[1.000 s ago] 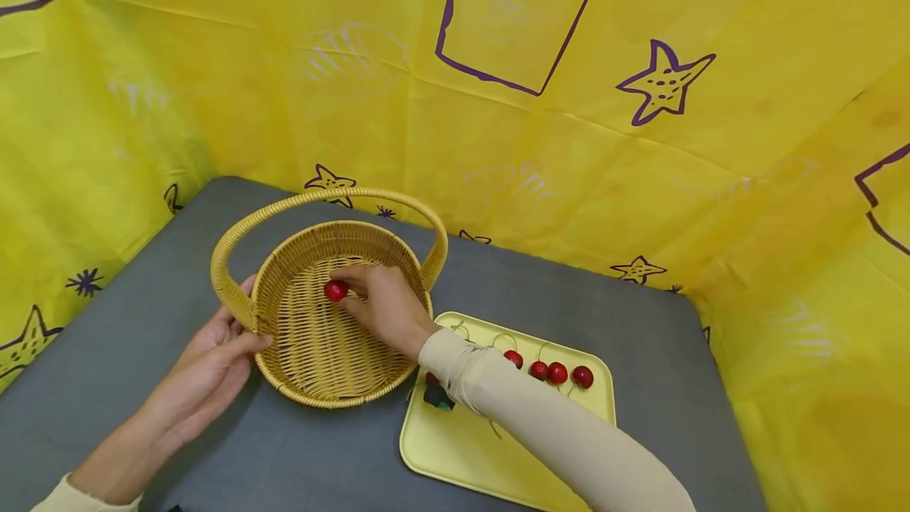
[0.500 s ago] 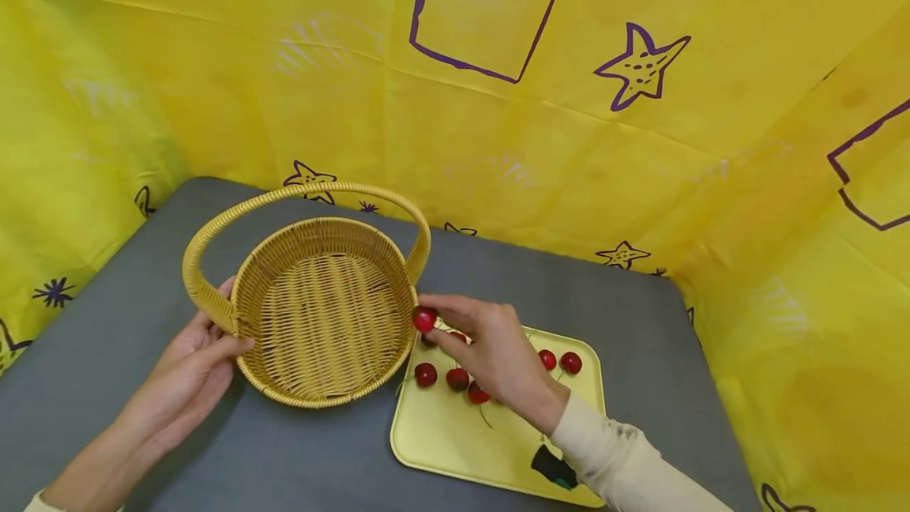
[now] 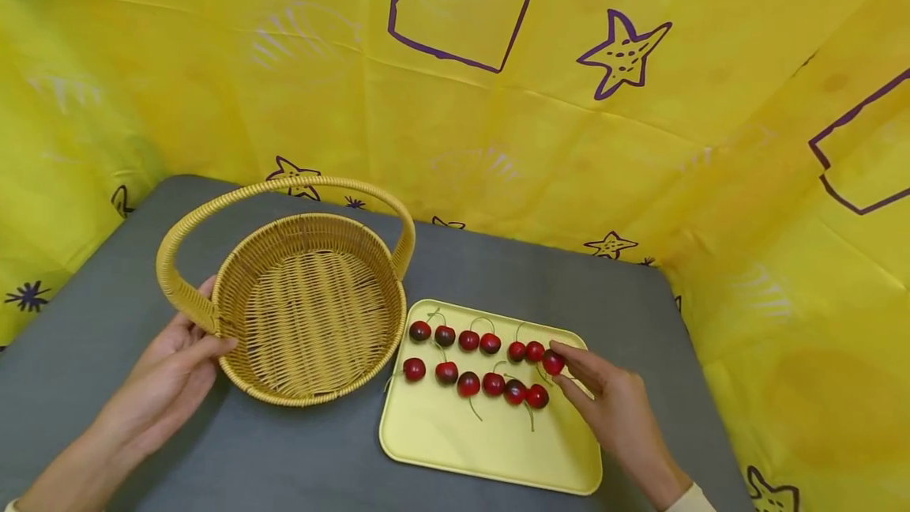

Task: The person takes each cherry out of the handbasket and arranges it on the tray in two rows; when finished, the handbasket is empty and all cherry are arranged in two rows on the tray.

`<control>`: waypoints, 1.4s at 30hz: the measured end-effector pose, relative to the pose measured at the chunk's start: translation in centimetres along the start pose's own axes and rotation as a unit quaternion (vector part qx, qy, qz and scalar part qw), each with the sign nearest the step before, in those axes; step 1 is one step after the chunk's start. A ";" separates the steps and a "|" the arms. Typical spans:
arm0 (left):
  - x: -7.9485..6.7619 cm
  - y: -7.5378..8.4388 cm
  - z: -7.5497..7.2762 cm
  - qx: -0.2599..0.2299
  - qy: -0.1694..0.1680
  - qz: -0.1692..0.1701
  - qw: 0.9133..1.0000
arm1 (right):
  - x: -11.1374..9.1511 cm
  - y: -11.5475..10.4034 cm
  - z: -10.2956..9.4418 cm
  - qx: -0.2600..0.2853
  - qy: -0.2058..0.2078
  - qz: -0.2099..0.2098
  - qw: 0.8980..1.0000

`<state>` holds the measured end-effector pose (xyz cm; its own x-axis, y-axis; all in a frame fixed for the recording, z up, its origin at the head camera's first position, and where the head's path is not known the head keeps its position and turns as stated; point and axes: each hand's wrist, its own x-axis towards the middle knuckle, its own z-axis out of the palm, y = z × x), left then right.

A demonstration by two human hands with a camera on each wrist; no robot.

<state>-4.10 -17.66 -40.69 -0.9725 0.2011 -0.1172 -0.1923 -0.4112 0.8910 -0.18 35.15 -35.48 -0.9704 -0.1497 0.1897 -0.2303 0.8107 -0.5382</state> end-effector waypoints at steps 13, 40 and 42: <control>0.1 0.0 -0.5 -0.004 0.001 -0.001 1.000 | -3.4 3.2 1.2 -0.115 0.021 -0.023 0.993; 0.1 0.7 0.0 -0.055 0.011 0.026 0.998 | -2.6 3.0 -0.5 -0.159 -0.022 -0.078 0.984; -0.4 1.0 -0.1 -0.090 0.012 0.067 0.994 | -2.3 2.0 -1.3 -0.155 -0.014 -0.078 0.985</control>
<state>-3.95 -18.26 -39.87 -0.9936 0.1123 -0.0151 -0.0785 -0.5852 0.8071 1.74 37.88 -35.89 -0.9276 -0.2976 0.2259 -0.3472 0.9098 -0.2273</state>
